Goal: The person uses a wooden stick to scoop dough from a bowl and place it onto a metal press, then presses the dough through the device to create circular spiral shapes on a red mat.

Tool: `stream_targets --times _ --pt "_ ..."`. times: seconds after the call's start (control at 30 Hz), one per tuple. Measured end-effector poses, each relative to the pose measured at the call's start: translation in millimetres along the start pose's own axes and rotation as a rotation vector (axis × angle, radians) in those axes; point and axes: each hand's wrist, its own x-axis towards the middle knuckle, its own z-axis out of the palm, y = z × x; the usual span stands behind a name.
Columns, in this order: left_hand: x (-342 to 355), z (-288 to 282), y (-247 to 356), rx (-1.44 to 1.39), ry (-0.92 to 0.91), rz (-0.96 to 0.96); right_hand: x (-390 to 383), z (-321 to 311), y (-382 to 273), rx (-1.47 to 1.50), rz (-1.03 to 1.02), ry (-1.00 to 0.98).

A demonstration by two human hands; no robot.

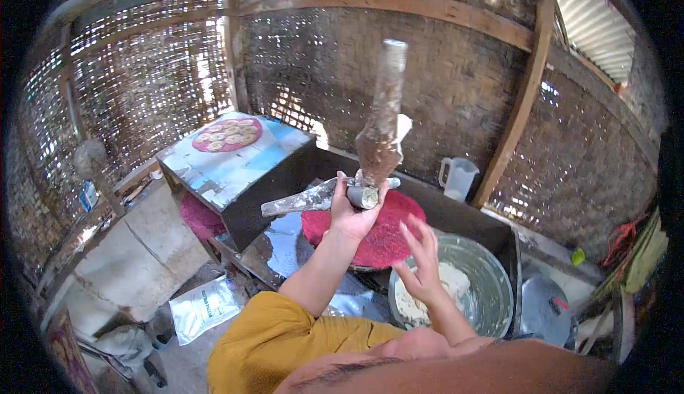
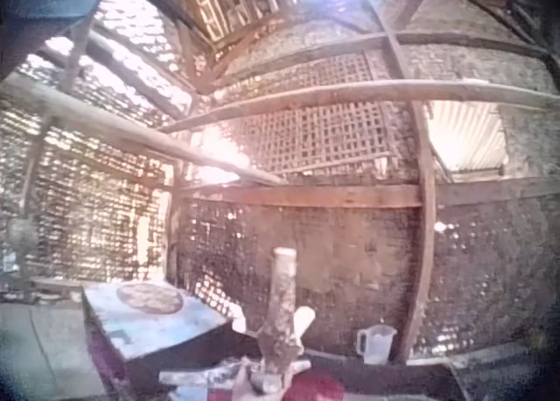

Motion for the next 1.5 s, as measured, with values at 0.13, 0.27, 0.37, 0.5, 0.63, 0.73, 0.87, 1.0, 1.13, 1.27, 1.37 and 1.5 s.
stream_targets --times 0.13,0.27,0.37,0.5,0.63,0.73,0.87,1.0,1.13,1.27,1.37,1.5 --pt "-16 -6 -28 0.267 0.092 -0.006 13 26 20 0.179 0.100 0.236" --pt "-15 -17 -40 0.275 0.104 -0.019 9 34 37 0.866 0.499 0.252" --pt "-15 -23 -45 0.238 0.145 -0.055 7 29 35 1.000 0.545 0.275" --pt "-17 -26 -52 0.297 0.137 -0.077 1 24 41 1.087 0.603 0.282" --pt "-20 -21 -62 0.388 0.122 -0.119 -7 21 47 1.142 0.625 0.320" --pt "-18 -23 -64 0.375 0.119 -0.163 -8 19 48 1.148 0.598 0.358" --pt "-14 -29 -64 0.350 0.112 -0.202 -10 18 52 1.172 0.566 0.363" --pt "-14 -28 -67 0.395 0.104 -0.180 -9 15 49 1.153 0.580 0.335" --pt "-13 -32 -68 0.454 0.049 -0.189 -10 15 48 1.140 0.634 0.344" --pt "-16 -30 -70 0.509 0.015 -0.168 -9 18 43 1.171 0.772 0.433" --pt "-10 -32 -65 0.428 0.089 -0.225 -13 19 52 1.177 0.730 0.403" --pt "-4 -36 -60 0.379 0.110 -0.275 -17 18 57 1.007 0.604 0.296"
